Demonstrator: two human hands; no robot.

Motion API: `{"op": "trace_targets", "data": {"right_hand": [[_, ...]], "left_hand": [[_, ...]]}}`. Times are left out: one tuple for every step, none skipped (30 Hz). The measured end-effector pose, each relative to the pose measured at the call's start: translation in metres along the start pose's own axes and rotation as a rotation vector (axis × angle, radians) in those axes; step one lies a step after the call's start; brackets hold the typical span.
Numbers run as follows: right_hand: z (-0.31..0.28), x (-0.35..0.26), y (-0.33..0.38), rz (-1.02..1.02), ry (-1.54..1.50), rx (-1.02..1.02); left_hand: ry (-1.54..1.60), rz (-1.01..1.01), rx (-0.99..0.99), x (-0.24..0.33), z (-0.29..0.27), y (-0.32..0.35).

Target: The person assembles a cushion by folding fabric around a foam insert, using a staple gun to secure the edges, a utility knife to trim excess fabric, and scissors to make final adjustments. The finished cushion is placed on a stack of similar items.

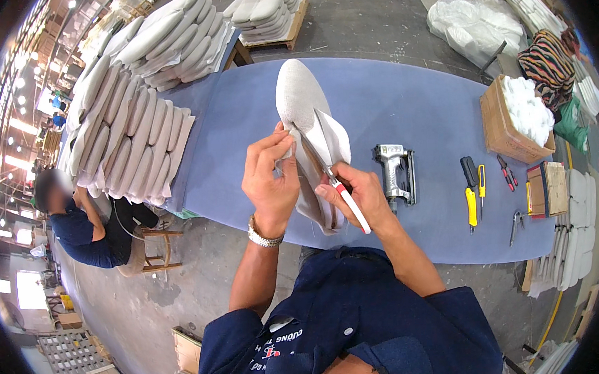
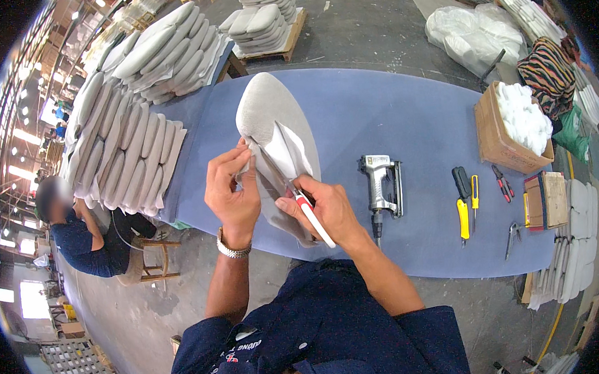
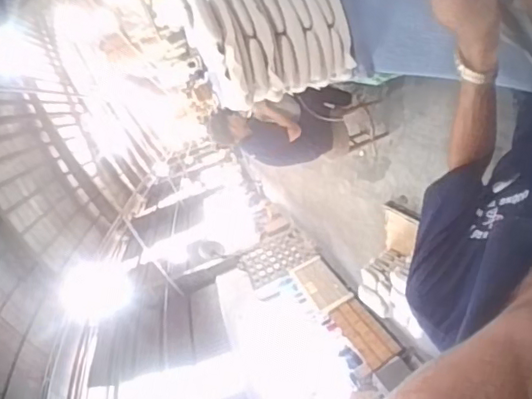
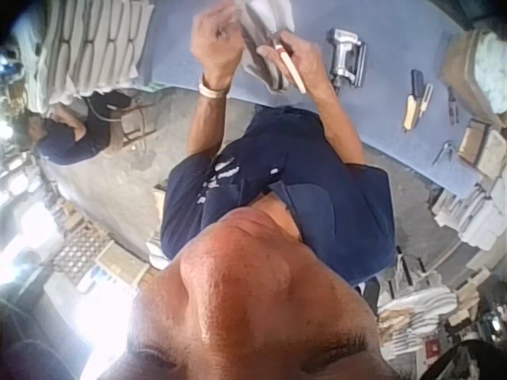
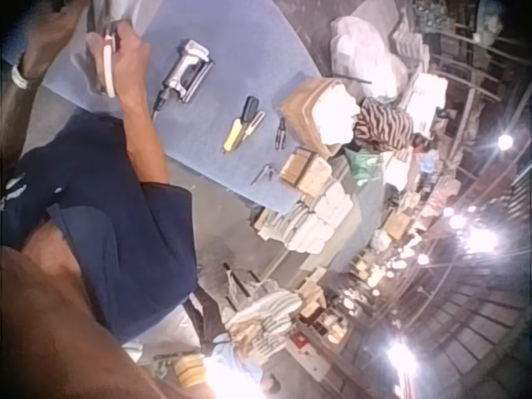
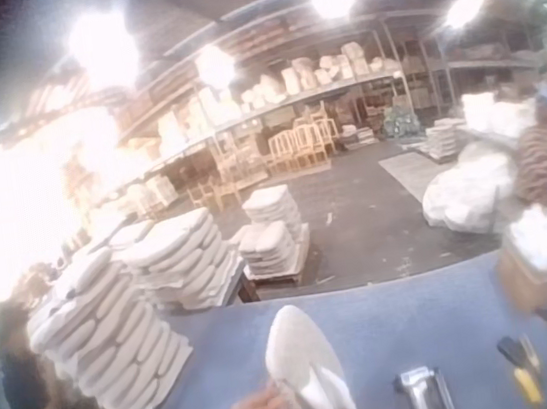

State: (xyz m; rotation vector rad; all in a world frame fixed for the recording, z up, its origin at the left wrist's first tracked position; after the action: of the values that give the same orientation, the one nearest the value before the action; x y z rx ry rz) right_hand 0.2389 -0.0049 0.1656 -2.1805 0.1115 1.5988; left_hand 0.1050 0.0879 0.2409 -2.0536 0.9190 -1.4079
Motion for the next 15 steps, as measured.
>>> {"op": "trace_targets", "data": {"right_hand": [[0.001,0.000,0.001,0.001,-0.006,-0.016],[0.001,0.001,0.001,0.002,-0.012,-0.032],[0.001,0.001,0.001,0.002,-0.018,-0.048],[0.002,0.001,0.002,0.007,-0.019,-0.067],[0.002,0.000,0.002,0.014,-0.022,-0.087],[0.003,0.000,0.002,0.020,-0.025,-0.106],[0.003,0.000,0.002,0.027,-0.040,-0.116],[0.004,-0.001,0.002,0.036,-0.054,-0.126],[0.004,-0.001,0.002,0.044,-0.069,-0.136],[0.005,0.000,0.003,0.044,-0.075,-0.141],[0.005,0.001,0.003,0.042,-0.081,-0.145],[0.006,0.002,0.003,0.040,-0.087,-0.150],[0.006,0.003,0.002,0.033,-0.084,-0.154],[0.006,0.004,0.001,0.025,-0.077,-0.158],[0.005,0.005,0.001,0.018,-0.070,-0.161]], "left_hand": [[0.013,-0.056,0.001,-0.004,-0.001,0.000],[0.046,-0.100,-0.007,-0.008,-0.002,-0.002],[0.079,-0.144,-0.014,-0.013,-0.004,-0.003],[0.112,-0.189,-0.022,-0.017,-0.004,-0.004],[0.138,-0.195,-0.025,-0.017,-0.005,-0.004],[0.163,-0.202,-0.028,-0.016,-0.005,-0.005],[0.188,-0.209,-0.031,-0.016,-0.006,-0.005],[0.190,-0.206,-0.036,-0.016,-0.006,-0.005],[0.193,-0.203,-0.040,-0.016,-0.007,-0.005],[0.194,-0.200,-0.044,-0.016,-0.008,-0.005],[0.207,-0.206,-0.050,-0.016,-0.008,-0.005],[0.219,-0.212,-0.055,-0.016,-0.009,-0.005],[0.231,-0.218,-0.060,-0.016,-0.009,-0.005],[0.150,-0.199,-0.077,-0.012,-0.009,-0.004],[0.069,-0.179,-0.093,-0.006,-0.009,-0.004]]}}
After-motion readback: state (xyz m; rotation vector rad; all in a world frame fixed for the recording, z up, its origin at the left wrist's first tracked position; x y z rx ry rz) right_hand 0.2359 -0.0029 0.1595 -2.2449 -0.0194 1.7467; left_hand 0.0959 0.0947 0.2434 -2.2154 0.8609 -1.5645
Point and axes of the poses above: each hand's wrist, its own y-axis away from the middle knuckle, its own z-axis out of the palm, x = y × z, the point moved 8 cm from there along -y, towards the middle knuckle, and after that the axes turned 7 degrees about -z, right-handed, at the moved point
